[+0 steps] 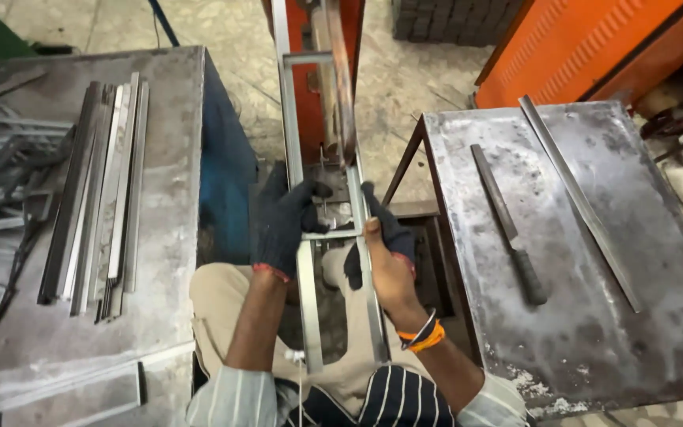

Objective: Assembling and spot-welding metal components to create frames at a manual workstation.

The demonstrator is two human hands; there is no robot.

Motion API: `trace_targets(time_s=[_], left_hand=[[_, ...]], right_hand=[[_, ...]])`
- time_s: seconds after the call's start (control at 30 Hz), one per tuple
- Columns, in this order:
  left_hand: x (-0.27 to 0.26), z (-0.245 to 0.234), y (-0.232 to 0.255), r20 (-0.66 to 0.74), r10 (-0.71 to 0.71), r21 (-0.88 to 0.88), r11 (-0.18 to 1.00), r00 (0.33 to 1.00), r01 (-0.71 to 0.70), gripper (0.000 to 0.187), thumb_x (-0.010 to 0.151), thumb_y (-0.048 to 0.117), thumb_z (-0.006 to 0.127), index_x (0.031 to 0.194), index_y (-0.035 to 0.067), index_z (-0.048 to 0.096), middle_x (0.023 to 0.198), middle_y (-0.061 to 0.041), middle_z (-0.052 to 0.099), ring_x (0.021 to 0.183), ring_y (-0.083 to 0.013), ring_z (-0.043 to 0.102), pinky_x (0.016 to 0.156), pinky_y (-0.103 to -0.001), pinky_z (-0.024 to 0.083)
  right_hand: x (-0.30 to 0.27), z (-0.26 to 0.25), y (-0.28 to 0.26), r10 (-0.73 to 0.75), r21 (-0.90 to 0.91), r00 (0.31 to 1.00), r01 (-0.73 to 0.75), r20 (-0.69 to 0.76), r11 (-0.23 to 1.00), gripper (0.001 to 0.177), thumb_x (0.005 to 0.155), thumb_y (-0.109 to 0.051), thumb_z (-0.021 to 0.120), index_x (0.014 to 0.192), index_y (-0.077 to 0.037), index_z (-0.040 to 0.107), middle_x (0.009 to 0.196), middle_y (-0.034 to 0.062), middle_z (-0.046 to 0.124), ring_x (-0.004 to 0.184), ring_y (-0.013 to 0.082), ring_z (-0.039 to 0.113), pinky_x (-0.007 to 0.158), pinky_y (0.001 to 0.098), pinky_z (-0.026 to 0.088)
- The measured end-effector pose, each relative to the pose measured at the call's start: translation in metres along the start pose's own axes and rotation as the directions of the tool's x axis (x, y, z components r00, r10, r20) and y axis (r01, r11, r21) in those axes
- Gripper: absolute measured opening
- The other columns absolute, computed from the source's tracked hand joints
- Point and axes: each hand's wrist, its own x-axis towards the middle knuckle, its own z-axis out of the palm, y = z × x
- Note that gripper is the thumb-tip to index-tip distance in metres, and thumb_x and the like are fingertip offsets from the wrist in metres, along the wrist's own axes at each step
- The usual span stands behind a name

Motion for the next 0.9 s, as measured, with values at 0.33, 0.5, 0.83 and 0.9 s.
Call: trace_targets(time_s=[0.33,0.5,0.83,0.9], left_hand=[[0.067,0.003,0.009,-0.006,0.017,0.037,0.999,1.000,-0.017,0.030,0.087,0.010,0.066,0.117,0.007,0.065,0.076,-0.008,0.071,0.050,-0.0180,0.066,0.042,-0.033,0.056],[0.085,0.002,0.006,0.032,0.132,0.096,0.986,0.991,-0.134,0.026,0.087,0.003,0.066,0.113,0.003,0.070,0.078,-0.010,0.073,0.055,-0.0179,0.067,0.046,-0.033,0.056],[0.116,-0.005,-0.005,0.063,0.117,0.079,0.989,0.991,-0.122,0.035,0.084,0.003,0.066,0.119,0.005,0.070,0.077,-0.009,0.074,0.052,-0.0150,0.065,0.044,-0.030,0.054],[0.101,0.002,0.012,0.072,0.081,0.080,0.993,0.994,-0.087,0.034,0.083,0.003,0.065,0.117,0.003,0.069,0.073,-0.008,0.071,0.049,-0.0148,0.062,0.043,-0.031,0.055]], right_hand=[[0.083,-0.010,0.015,0.289,-0.450,0.941,-0.337,-0.175,0.827,0.088,0.093,-0.080,0.037,0.079,0.000,0.071,0.064,0.0032,0.059,0.065,0.0142,0.062,0.061,0.0355,0.047],[0.089,-0.001,0.015,-0.322,-0.151,0.947,0.320,0.010,0.935,0.076,0.097,-0.068,0.057,0.130,0.000,0.067,0.094,0.0010,0.067,0.081,0.0074,0.056,0.072,0.0286,0.050],[0.101,-0.001,0.031,-0.344,-0.323,0.938,0.312,-0.048,0.894,0.065,0.104,-0.059,0.055,0.120,0.003,0.067,0.097,-0.0004,0.068,0.087,0.0092,0.060,0.078,0.0315,0.052],[0.103,-0.002,0.031,-0.288,-0.260,0.954,0.258,-0.083,0.930,0.064,0.106,-0.056,0.058,0.118,0.006,0.070,0.098,0.0032,0.067,0.087,0.0124,0.056,0.078,0.0332,0.052]])
